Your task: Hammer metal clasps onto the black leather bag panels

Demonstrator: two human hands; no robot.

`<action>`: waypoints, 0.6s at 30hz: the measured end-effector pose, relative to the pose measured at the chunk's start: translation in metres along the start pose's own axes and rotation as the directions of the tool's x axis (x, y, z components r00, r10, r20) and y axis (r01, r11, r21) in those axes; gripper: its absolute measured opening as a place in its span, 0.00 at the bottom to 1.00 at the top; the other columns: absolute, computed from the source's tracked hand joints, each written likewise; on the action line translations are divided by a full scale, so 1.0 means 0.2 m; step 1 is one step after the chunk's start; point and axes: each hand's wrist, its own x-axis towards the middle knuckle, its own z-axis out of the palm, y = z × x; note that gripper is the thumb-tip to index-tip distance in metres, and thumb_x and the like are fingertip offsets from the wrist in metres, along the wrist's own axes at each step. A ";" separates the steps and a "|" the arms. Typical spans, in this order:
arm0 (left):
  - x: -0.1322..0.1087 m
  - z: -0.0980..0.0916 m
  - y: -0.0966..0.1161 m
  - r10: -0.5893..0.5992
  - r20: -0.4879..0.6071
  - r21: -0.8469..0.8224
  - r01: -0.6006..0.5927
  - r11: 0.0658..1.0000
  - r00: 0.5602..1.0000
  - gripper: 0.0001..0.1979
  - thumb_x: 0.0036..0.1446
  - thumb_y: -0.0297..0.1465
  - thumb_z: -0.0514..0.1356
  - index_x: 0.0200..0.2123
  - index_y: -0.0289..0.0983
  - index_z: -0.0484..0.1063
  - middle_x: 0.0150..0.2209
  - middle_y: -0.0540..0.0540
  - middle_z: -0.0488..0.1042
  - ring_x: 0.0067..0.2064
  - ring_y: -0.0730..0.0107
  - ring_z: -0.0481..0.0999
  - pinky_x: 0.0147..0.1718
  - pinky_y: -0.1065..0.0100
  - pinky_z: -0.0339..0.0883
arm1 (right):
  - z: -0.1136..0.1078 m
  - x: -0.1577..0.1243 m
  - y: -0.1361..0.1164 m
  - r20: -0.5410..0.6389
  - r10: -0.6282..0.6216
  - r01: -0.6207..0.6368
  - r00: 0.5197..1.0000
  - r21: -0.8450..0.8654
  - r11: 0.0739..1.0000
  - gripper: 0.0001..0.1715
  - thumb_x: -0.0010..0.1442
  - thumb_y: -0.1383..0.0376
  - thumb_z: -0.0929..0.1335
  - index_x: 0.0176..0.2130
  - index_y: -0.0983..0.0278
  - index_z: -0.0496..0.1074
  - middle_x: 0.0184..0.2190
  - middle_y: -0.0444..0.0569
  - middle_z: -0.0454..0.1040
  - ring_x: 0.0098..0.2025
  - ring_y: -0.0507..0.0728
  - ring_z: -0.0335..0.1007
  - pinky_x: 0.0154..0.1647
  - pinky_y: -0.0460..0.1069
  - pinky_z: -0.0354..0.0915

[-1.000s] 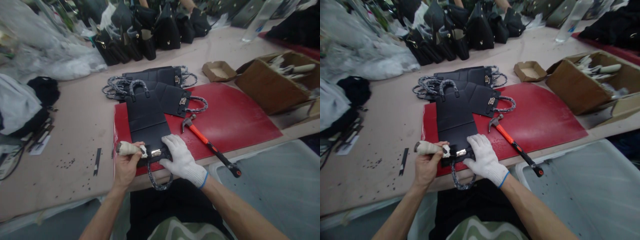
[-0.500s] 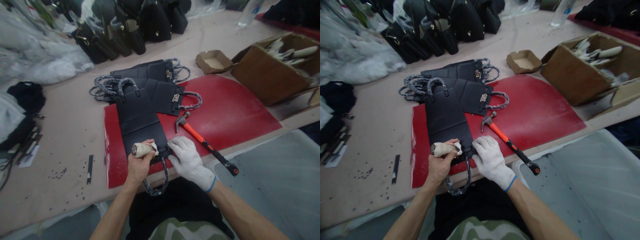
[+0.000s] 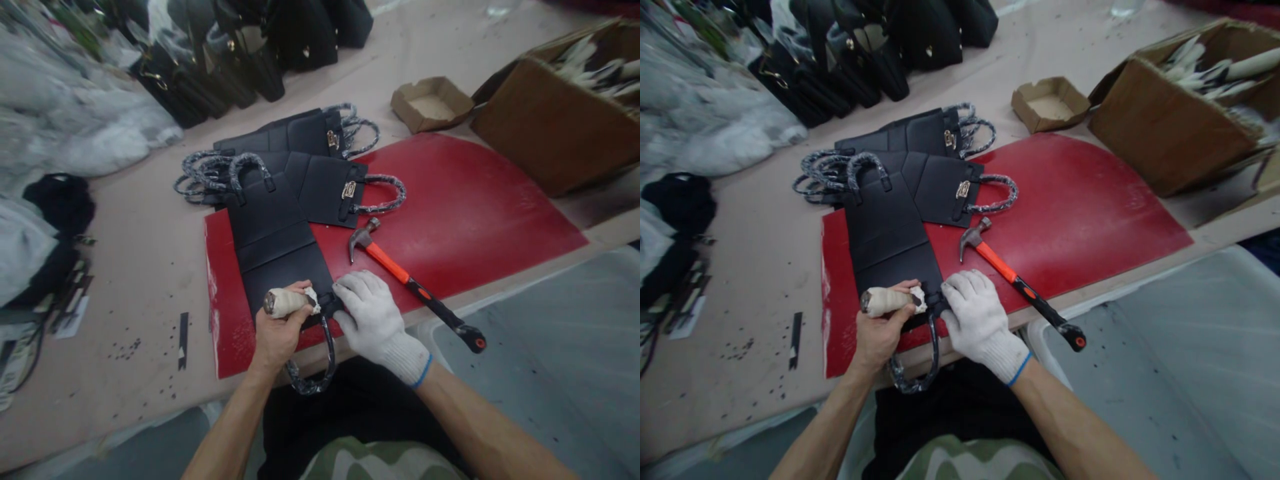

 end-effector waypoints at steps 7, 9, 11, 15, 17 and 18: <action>0.01 0.01 0.01 0.018 0.020 0.015 -0.018 1.000 1.000 0.10 0.55 0.31 0.69 0.41 0.36 0.79 0.49 0.40 0.83 0.50 0.54 0.83 0.54 0.54 0.78 | 0.00 0.00 0.00 0.000 -0.006 0.006 1.000 -0.007 1.000 0.22 0.62 0.66 0.69 0.54 0.69 0.75 0.53 0.59 0.74 0.57 0.68 0.66 0.68 0.67 0.58; 0.01 0.01 0.01 0.028 0.035 0.034 -0.029 0.999 0.999 0.10 0.55 0.31 0.69 0.41 0.36 0.79 0.49 0.39 0.83 0.51 0.54 0.83 0.54 0.55 0.78 | 0.00 0.00 -0.01 -0.006 -0.007 0.007 1.000 -0.002 1.000 0.21 0.61 0.67 0.69 0.54 0.68 0.74 0.53 0.59 0.75 0.57 0.68 0.66 0.68 0.67 0.58; 0.02 0.02 0.01 0.043 0.044 0.058 -0.045 0.997 0.998 0.10 0.55 0.31 0.68 0.41 0.36 0.79 0.49 0.39 0.83 0.51 0.54 0.83 0.53 0.54 0.78 | 0.00 0.00 -0.01 -0.014 -0.008 0.008 1.000 0.002 1.000 0.21 0.61 0.67 0.69 0.54 0.68 0.74 0.53 0.59 0.75 0.57 0.68 0.66 0.68 0.67 0.58; 0.03 0.01 0.01 0.038 0.047 0.047 -0.040 0.998 0.998 0.10 0.57 0.33 0.68 0.41 0.37 0.79 0.48 0.39 0.83 0.50 0.54 0.83 0.52 0.55 0.78 | -0.01 0.00 0.00 -0.011 -0.010 0.011 1.000 0.028 1.000 0.21 0.62 0.67 0.69 0.54 0.68 0.75 0.53 0.59 0.75 0.57 0.68 0.67 0.68 0.67 0.58; 0.04 0.01 0.01 0.023 0.049 0.025 -0.024 0.999 0.999 0.10 0.56 0.34 0.68 0.41 0.36 0.79 0.47 0.39 0.83 0.50 0.54 0.83 0.51 0.55 0.78 | -0.01 -0.01 0.01 -0.029 -0.027 0.029 0.999 0.066 0.997 0.19 0.61 0.68 0.69 0.52 0.66 0.75 0.52 0.57 0.76 0.57 0.67 0.67 0.69 0.67 0.58; 0.05 0.00 0.01 0.015 0.049 0.020 -0.016 1.000 0.999 0.11 0.56 0.35 0.68 0.41 0.36 0.79 0.47 0.39 0.83 0.49 0.53 0.83 0.50 0.55 0.78 | -0.01 -0.02 0.02 -0.045 -0.038 0.042 0.998 0.090 0.995 0.18 0.61 0.69 0.69 0.51 0.65 0.76 0.51 0.56 0.76 0.56 0.66 0.68 0.68 0.67 0.58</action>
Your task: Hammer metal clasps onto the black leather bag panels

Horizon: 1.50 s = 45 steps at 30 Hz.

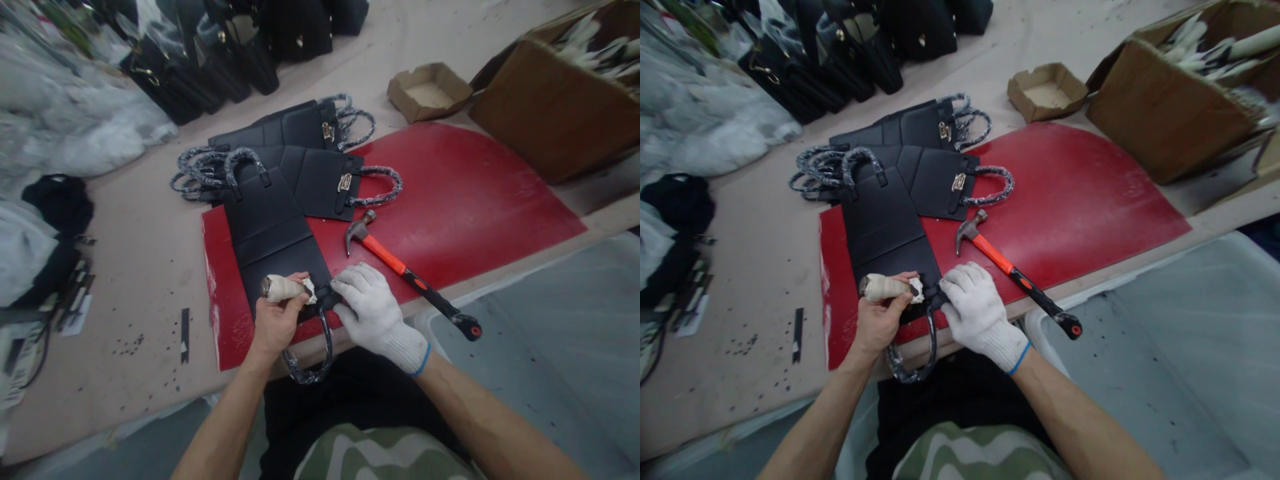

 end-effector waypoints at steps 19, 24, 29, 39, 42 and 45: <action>-0.03 0.03 0.01 0.160 0.009 0.173 -0.159 0.972 0.987 0.09 0.58 0.32 0.66 0.43 0.37 0.79 0.46 0.42 0.83 0.48 0.56 0.83 0.51 0.55 0.78 | -0.28 -0.20 0.09 -0.271 0.230 -0.254 0.935 -0.055 0.966 0.10 0.66 0.66 0.66 0.43 0.59 0.77 0.44 0.52 0.80 0.51 0.63 0.75 0.59 0.62 0.69; -0.03 0.04 0.01 0.200 0.029 0.179 -0.202 0.963 0.979 0.10 0.58 0.31 0.66 0.44 0.37 0.79 0.46 0.43 0.83 0.47 0.58 0.83 0.49 0.58 0.78 | -0.34 -0.19 0.15 -0.189 0.410 -0.452 0.892 -0.390 0.803 0.22 0.64 0.61 0.67 0.55 0.67 0.74 0.54 0.61 0.75 0.55 0.69 0.70 0.59 0.63 0.66; -0.02 0.05 0.00 0.221 0.069 0.210 -0.231 0.950 0.973 0.12 0.59 0.33 0.65 0.46 0.37 0.80 0.42 0.44 0.83 0.41 0.61 0.82 0.43 0.62 0.78 | -0.37 -0.11 0.09 0.072 0.534 -0.361 0.842 -0.662 0.657 0.21 0.69 0.62 0.64 0.57 0.68 0.70 0.46 0.62 0.74 0.44 0.68 0.72 0.41 0.57 0.69; -0.01 0.08 -0.03 0.179 0.038 0.066 -0.181 0.981 0.983 0.14 0.57 0.34 0.66 0.46 0.36 0.81 0.39 0.44 0.82 0.37 0.63 0.82 0.40 0.64 0.77 | -0.39 -0.04 0.05 0.150 0.689 -0.445 0.709 -0.664 0.601 0.24 0.70 0.68 0.59 0.63 0.70 0.62 0.46 0.62 0.76 0.40 0.66 0.80 0.35 0.54 0.69; -0.02 0.07 -0.03 0.207 0.024 0.065 -0.208 0.976 0.978 0.14 0.56 0.35 0.66 0.45 0.36 0.81 0.41 0.43 0.83 0.39 0.62 0.82 0.42 0.62 0.78 | -0.40 -0.05 0.07 0.126 0.701 -0.511 0.702 -0.595 0.620 0.20 0.71 0.65 0.59 0.59 0.67 0.64 0.48 0.60 0.77 0.43 0.65 0.81 0.38 0.53 0.68; -0.03 0.06 -0.03 0.238 0.007 0.089 -0.238 0.967 0.971 0.14 0.56 0.34 0.66 0.45 0.37 0.80 0.42 0.43 0.83 0.41 0.62 0.82 0.44 0.60 0.78 | -0.40 -0.06 0.07 0.104 0.687 -0.516 0.720 -0.582 0.629 0.19 0.72 0.64 0.59 0.58 0.66 0.65 0.49 0.60 0.78 0.44 0.65 0.81 0.39 0.53 0.68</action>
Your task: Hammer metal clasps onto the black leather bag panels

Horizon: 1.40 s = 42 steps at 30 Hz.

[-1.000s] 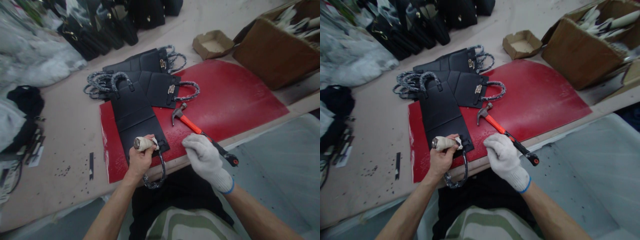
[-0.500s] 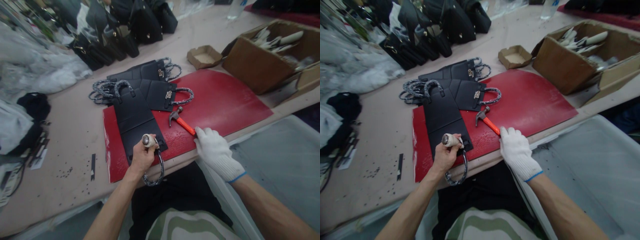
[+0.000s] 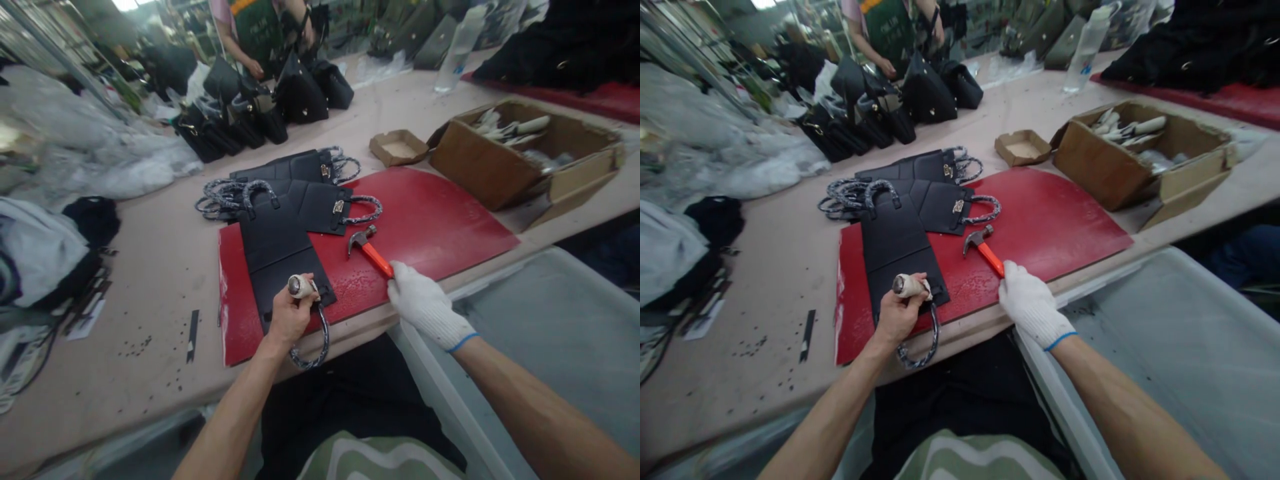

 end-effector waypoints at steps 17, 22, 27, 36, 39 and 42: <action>-0.06 -0.06 -0.07 -0.325 -0.202 -0.331 0.247 0.911 0.924 0.16 0.58 0.39 0.69 0.45 0.37 0.78 0.48 0.42 0.82 0.44 0.58 0.83 0.39 0.61 0.81 | 0.04 -0.01 -0.01 -0.037 -0.022 0.018 0.999 -0.102 0.995 0.15 0.71 0.63 0.60 0.55 0.64 0.65 0.42 0.54 0.75 0.35 0.63 0.79 0.27 0.51 0.59; -0.04 -0.07 -0.07 -0.328 -0.160 -0.308 0.269 0.913 0.931 0.16 0.56 0.39 0.72 0.44 0.36 0.79 0.47 0.41 0.82 0.44 0.59 0.83 0.40 0.63 0.81 | 0.02 0.00 -0.01 0.000 -0.013 0.012 1.000 -0.095 0.995 0.17 0.72 0.62 0.60 0.57 0.64 0.64 0.44 0.55 0.75 0.35 0.63 0.79 0.27 0.52 0.58; -0.05 -0.09 -0.05 -0.255 -0.137 -0.231 0.219 0.948 0.957 0.16 0.55 0.41 0.72 0.41 0.36 0.79 0.46 0.40 0.83 0.48 0.55 0.83 0.46 0.60 0.80 | 0.03 0.00 -0.01 0.006 -0.022 0.022 1.000 -0.104 0.994 0.18 0.72 0.62 0.59 0.58 0.65 0.63 0.44 0.54 0.74 0.35 0.62 0.78 0.27 0.51 0.55; -0.03 -0.05 0.00 -0.189 -0.059 -0.106 0.182 0.978 0.980 0.13 0.57 0.38 0.70 0.41 0.36 0.80 0.46 0.40 0.83 0.49 0.54 0.83 0.51 0.54 0.80 | 0.02 0.00 -0.01 0.010 -0.010 0.011 1.000 -0.128 0.992 0.18 0.72 0.61 0.60 0.58 0.64 0.63 0.43 0.53 0.74 0.33 0.61 0.77 0.26 0.51 0.53; -0.03 -0.03 0.00 -0.181 -0.046 -0.075 0.177 0.981 0.982 0.13 0.57 0.37 0.70 0.42 0.35 0.81 0.46 0.41 0.83 0.48 0.54 0.84 0.51 0.54 0.80 | 0.02 -0.01 -0.01 0.008 -0.012 0.013 1.000 -0.115 0.993 0.17 0.72 0.61 0.60 0.57 0.64 0.64 0.42 0.52 0.73 0.33 0.61 0.77 0.26 0.51 0.54; -0.03 -0.03 -0.01 -0.181 -0.053 -0.049 0.178 0.983 0.982 0.12 0.57 0.36 0.69 0.42 0.36 0.81 0.46 0.41 0.83 0.47 0.55 0.84 0.49 0.55 0.81 | 0.02 -0.01 -0.01 0.009 -0.012 0.013 1.000 -0.100 0.995 0.17 0.72 0.62 0.61 0.57 0.64 0.64 0.42 0.52 0.73 0.33 0.61 0.77 0.26 0.51 0.55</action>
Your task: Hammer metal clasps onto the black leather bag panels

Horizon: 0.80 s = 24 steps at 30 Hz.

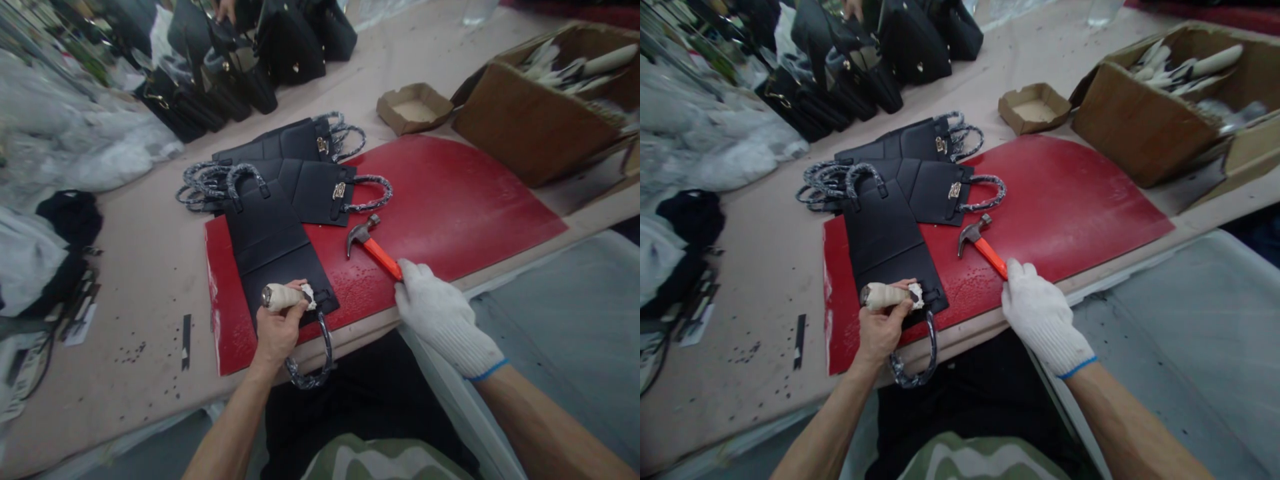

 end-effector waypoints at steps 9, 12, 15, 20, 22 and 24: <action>0.01 0.01 0.01 0.002 0.014 0.015 -0.002 1.000 1.000 0.12 0.57 0.37 0.69 0.42 0.36 0.81 0.45 0.41 0.83 0.46 0.54 0.84 0.47 0.55 0.81 | 0.00 0.00 0.01 0.005 -0.001 0.001 1.000 0.010 1.000 0.18 0.72 0.62 0.61 0.58 0.64 0.64 0.42 0.52 0.73 0.33 0.61 0.77 0.26 0.51 0.54; 0.01 0.01 0.01 0.000 0.021 0.014 0.000 1.000 1.000 0.12 0.56 0.36 0.69 0.42 0.36 0.81 0.44 0.42 0.83 0.45 0.55 0.84 0.47 0.55 0.81 | 0.00 0.00 0.01 0.003 -0.002 0.002 1.000 0.017 1.000 0.18 0.72 0.62 0.61 0.58 0.64 0.64 0.42 0.52 0.73 0.34 0.61 0.77 0.26 0.51 0.55; 0.01 0.01 0.00 -0.006 0.018 0.014 0.006 1.000 1.000 0.12 0.57 0.36 0.68 0.42 0.36 0.81 0.45 0.41 0.83 0.46 0.54 0.84 0.47 0.55 0.81 | 0.00 0.00 0.01 -0.004 -0.006 0.006 1.000 0.016 1.000 0.18 0.72 0.62 0.61 0.58 0.65 0.64 0.43 0.53 0.73 0.34 0.61 0.77 0.26 0.51 0.55; 0.01 0.00 0.00 0.002 0.019 0.033 -0.002 0.999 1.000 0.12 0.57 0.36 0.68 0.42 0.36 0.81 0.44 0.41 0.83 0.45 0.54 0.84 0.47 0.55 0.80 | 0.00 0.00 0.00 -0.008 -0.011 0.011 1.000 0.003 1.000 0.18 0.72 0.62 0.61 0.58 0.65 0.64 0.43 0.53 0.73 0.34 0.61 0.78 0.26 0.51 0.55; 0.02 0.00 0.00 0.004 0.029 0.043 -0.005 0.999 1.000 0.12 0.58 0.36 0.68 0.43 0.36 0.81 0.44 0.41 0.83 0.44 0.54 0.84 0.46 0.54 0.81 | 0.00 0.00 0.01 -0.008 -0.011 0.011 1.000 -0.001 1.000 0.18 0.72 0.62 0.61 0.58 0.64 0.63 0.43 0.53 0.73 0.34 0.61 0.78 0.26 0.51 0.56; 0.02 0.00 0.01 0.021 0.041 0.062 -0.024 0.998 0.999 0.12 0.58 0.36 0.68 0.43 0.36 0.80 0.44 0.41 0.83 0.45 0.54 0.84 0.46 0.54 0.80 | 0.00 0.00 0.01 -0.008 -0.007 0.007 1.000 -0.004 1.000 0.19 0.72 0.62 0.61 0.59 0.65 0.63 0.43 0.53 0.73 0.34 0.61 0.78 0.26 0.51 0.56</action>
